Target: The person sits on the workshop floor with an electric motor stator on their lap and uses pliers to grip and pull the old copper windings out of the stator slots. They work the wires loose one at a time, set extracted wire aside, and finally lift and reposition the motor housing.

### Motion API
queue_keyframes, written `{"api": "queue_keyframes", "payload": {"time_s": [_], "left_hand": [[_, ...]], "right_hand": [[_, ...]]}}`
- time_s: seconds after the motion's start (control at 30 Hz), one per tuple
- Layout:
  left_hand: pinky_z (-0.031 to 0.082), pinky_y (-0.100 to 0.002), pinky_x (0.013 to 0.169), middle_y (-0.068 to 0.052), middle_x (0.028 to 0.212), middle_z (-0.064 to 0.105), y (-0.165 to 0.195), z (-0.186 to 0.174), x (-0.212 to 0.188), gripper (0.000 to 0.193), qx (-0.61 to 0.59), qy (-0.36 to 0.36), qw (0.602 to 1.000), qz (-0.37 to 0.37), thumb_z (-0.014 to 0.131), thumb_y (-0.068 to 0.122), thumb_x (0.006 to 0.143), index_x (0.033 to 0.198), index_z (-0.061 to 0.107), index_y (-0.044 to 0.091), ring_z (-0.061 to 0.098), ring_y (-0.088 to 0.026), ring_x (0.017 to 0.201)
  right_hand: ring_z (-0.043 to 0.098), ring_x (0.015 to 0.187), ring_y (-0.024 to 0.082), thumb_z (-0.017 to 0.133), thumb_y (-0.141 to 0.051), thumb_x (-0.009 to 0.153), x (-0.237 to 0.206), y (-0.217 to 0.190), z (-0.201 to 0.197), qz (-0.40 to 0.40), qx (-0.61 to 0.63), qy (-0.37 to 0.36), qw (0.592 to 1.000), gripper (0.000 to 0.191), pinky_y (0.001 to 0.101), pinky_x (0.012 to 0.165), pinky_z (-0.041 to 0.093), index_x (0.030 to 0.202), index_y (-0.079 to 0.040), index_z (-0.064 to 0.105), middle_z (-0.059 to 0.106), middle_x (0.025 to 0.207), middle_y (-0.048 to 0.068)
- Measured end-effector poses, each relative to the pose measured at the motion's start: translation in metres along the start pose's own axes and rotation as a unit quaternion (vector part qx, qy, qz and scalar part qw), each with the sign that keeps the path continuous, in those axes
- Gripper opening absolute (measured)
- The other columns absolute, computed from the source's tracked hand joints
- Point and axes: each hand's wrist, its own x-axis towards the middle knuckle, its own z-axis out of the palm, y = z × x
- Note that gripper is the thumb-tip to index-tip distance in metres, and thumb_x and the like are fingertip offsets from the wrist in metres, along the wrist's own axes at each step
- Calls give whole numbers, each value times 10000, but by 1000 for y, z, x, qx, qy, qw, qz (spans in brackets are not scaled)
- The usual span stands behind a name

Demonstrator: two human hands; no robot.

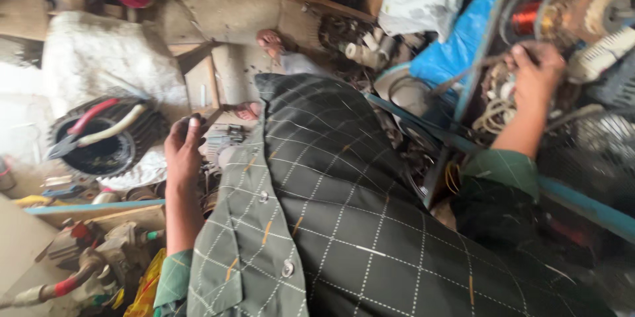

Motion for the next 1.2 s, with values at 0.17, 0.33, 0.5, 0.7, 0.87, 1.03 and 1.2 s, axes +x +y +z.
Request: {"api": "queue_keyframes", "payload": {"time_s": [0.17,0.33,0.5,0.7,0.87,1.03,1.2], "left_hand": [[482,-291,850,-85,1150,712,0,-14,2,455,22,40,999,18,631,381,1020,1254,658,-8,616,-143,996],[484,-348,998,-137,1235,692,-12,-29,-5,564,69,88,992,53,655,447,987,1302,627,-20,645,-222,1142],[516,-366,979,-185,1180,726,-30,-33,-23,666,84,194,977,-3,633,555,941,1263,652,-28,683,-259,1110],[447,-388,1021,-219,1264,668,-13,-32,-26,729,84,279,956,-38,648,611,954,1320,629,-19,600,-269,1189],[537,-382,774,-146,934,746,-4,-2,-14,570,-5,298,953,-56,640,537,937,1094,721,-5,660,-235,841],[522,-296,787,-42,921,733,-11,41,-5,502,-11,349,937,10,660,481,945,1124,719,15,675,-133,842],[514,-295,762,-68,909,732,-24,77,-18,468,-123,379,917,-15,651,441,978,1118,713,-2,636,-144,822]], "right_hand": [[743,912,178,739,126,994,7,7,8,25,-36,27,999,188,297,805,653,1159,46,697,722,1086,107],[666,817,314,770,-200,1067,21,24,65,31,-387,-115,914,292,519,757,526,1012,71,674,726,961,223],[695,1076,464,780,-605,881,52,38,165,13,-576,-272,771,610,532,932,525,1231,-106,752,739,1105,284],[697,1151,397,701,-565,889,65,-35,366,-111,-551,-430,707,644,470,984,539,1337,-103,694,741,1192,230],[640,1208,371,640,-490,906,30,-114,568,-395,-380,-535,643,627,445,1006,526,1347,-44,625,666,1316,184],[651,1110,374,721,-414,841,-83,-181,682,-527,-218,-634,523,490,474,894,533,1219,-105,675,688,1211,144],[578,1226,387,827,-268,659,-185,-211,715,-676,-160,-574,434,658,540,959,493,1245,-76,599,564,1337,212]]}}
